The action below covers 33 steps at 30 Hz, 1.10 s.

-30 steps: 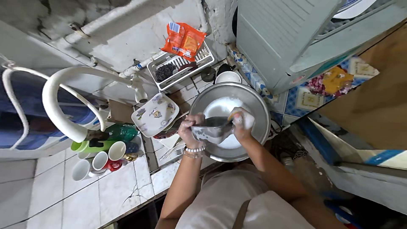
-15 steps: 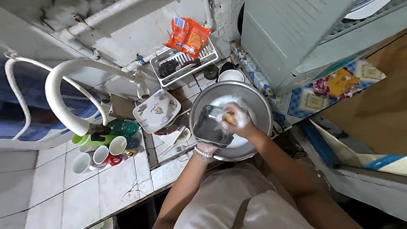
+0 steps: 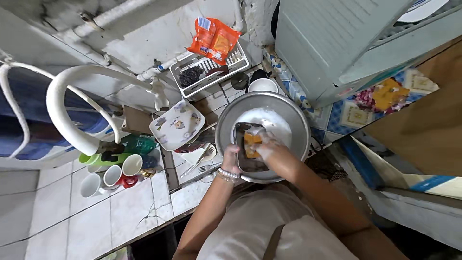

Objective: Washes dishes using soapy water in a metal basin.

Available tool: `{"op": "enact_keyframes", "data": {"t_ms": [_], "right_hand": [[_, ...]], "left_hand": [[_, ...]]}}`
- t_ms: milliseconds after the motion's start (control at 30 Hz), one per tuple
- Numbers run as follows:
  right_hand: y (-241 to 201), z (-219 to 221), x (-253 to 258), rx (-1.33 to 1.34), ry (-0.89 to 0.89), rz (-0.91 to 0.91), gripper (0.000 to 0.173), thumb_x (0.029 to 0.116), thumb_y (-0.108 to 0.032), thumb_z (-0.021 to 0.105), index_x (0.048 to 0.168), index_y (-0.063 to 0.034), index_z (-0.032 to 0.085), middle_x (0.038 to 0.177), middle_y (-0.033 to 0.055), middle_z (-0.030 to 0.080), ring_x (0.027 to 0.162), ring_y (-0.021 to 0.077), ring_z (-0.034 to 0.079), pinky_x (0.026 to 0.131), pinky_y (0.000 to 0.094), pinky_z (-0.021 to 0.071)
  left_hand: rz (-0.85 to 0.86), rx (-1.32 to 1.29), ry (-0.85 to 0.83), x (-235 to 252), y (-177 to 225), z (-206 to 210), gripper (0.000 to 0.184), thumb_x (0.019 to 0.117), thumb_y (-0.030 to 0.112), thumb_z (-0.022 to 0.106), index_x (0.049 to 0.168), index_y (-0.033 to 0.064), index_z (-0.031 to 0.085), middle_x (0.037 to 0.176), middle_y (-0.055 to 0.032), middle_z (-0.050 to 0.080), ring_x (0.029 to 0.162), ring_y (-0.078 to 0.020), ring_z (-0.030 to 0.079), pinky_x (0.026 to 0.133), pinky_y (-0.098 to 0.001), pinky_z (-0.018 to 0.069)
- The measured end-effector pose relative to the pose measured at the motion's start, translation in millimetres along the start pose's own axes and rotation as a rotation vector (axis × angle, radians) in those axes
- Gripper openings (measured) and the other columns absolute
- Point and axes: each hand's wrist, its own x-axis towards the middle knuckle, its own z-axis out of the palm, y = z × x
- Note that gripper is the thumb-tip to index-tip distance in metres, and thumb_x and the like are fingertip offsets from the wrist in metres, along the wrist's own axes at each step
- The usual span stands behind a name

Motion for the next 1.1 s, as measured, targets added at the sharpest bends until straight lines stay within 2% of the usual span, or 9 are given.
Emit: {"op": "enact_keyframes", "data": {"t_ms": [133, 267, 400, 533, 633, 700, 800, 933, 1100], "right_hand": [[-12, 11, 10, -0.040, 0.201, 0.068, 0.035, 0.1047, -0.005, 0.047, 0.134, 0.0020, 0.063, 0.141, 0.0305, 0.055, 0.134, 0.0443, 0.052, 0.113, 0.0536, 0.0398], [3, 42, 33, 0.149, 0.669, -0.241, 0.025, 0.0956, -0.007, 0.064, 0.116, 0.0025, 0.074, 0.124, 0.0269, 0.067, 0.114, 0.0438, 0.066, 0.099, 0.0555, 0.0521], [8, 40, 37, 0.341, 0.527, -0.455, 0.027, 0.0901, -0.005, 0.066, 0.114, 0.0038, 0.075, 0.121, 0.0226, 0.069, 0.112, 0.0361, 0.068, 0.100, 0.0486, 0.0534], [14, 31, 29, 0.430, 0.234, -0.618, 0.030, 0.0810, -0.016, 0.079, 0.096, 0.0097, 0.074, 0.106, 0.0240, 0.070, 0.098, 0.0313, 0.067, 0.088, 0.0451, 0.0529], [19, 25, 28, 0.422, 0.045, -0.698, 0.031, 0.0807, -0.018, 0.079, 0.080, 0.0107, 0.067, 0.087, 0.0216, 0.067, 0.084, 0.0275, 0.062, 0.077, 0.0430, 0.0487], [15, 10, 25, 0.237, -0.145, -0.565, 0.032, 0.0858, -0.020, 0.077, 0.080, 0.0089, 0.065, 0.091, 0.0223, 0.065, 0.088, 0.0329, 0.062, 0.079, 0.0502, 0.0475], [-3, -10, 16, -0.018, -0.250, -0.285, 0.031, 0.0931, -0.021, 0.071, 0.092, 0.0093, 0.066, 0.115, 0.0264, 0.064, 0.112, 0.0432, 0.060, 0.095, 0.0618, 0.0450], [-14, -12, 12, -0.064, -0.024, -0.158, 0.032, 0.1025, -0.017, 0.059, 0.117, 0.0105, 0.066, 0.130, 0.0278, 0.062, 0.121, 0.0449, 0.060, 0.102, 0.0596, 0.0462], [-14, 6, 26, -0.029, 0.140, -0.254, 0.028, 0.1028, -0.007, 0.052, 0.119, 0.0107, 0.067, 0.131, 0.0259, 0.064, 0.126, 0.0418, 0.060, 0.108, 0.0530, 0.0465]], "left_hand": [[-0.008, 0.082, -0.055, -4, -1, 2, 0.038, 0.0501, 0.027, 0.089, 0.083, 0.0176, 0.072, 0.080, -0.0010, 0.075, 0.074, -0.0091, 0.073, 0.066, -0.0273, 0.0619], [0.014, -0.025, -0.194, 4, 0, -1, 0.036, 0.0591, 0.029, 0.090, 0.089, 0.0161, 0.075, 0.086, -0.0025, 0.077, 0.080, -0.0100, 0.075, 0.072, -0.0276, 0.0624], [0.048, -0.174, -0.129, 7, -5, 3, 0.038, 0.0580, 0.028, 0.091, 0.087, 0.0142, 0.072, 0.082, -0.0037, 0.075, 0.077, -0.0114, 0.074, 0.069, -0.0283, 0.0623], [-0.022, -0.230, -0.112, 6, -6, -3, 0.028, 0.0629, 0.035, 0.088, 0.074, 0.0144, 0.073, 0.071, -0.0017, 0.071, 0.068, -0.0090, 0.071, 0.062, -0.0252, 0.0592], [-0.098, -0.167, -0.119, 2, -1, -5, 0.034, 0.0644, 0.042, 0.089, 0.078, 0.0157, 0.072, 0.073, -0.0021, 0.071, 0.068, -0.0091, 0.071, 0.062, -0.0264, 0.0600], [-0.108, -0.132, -0.156, 0, 2, -4, 0.034, 0.0661, 0.042, 0.089, 0.083, 0.0164, 0.074, 0.076, -0.0019, 0.073, 0.070, -0.0089, 0.072, 0.064, -0.0261, 0.0607], [-0.062, -0.090, -0.221, 3, 9, -8, 0.032, 0.0678, 0.040, 0.088, 0.086, 0.0162, 0.075, 0.080, -0.0025, 0.075, 0.075, -0.0098, 0.073, 0.068, -0.0270, 0.0619], [0.020, 0.011, -0.190, 0, 13, -6, 0.036, 0.0636, 0.037, 0.091, 0.088, 0.0171, 0.073, 0.084, -0.0014, 0.076, 0.080, -0.0088, 0.074, 0.072, -0.0272, 0.0623], [0.042, -0.031, -0.048, 6, 8, -11, 0.041, 0.0687, 0.043, 0.087, 0.088, 0.0126, 0.069, 0.079, -0.0045, 0.073, 0.075, -0.0107, 0.072, 0.068, -0.0287, 0.0619]]}}
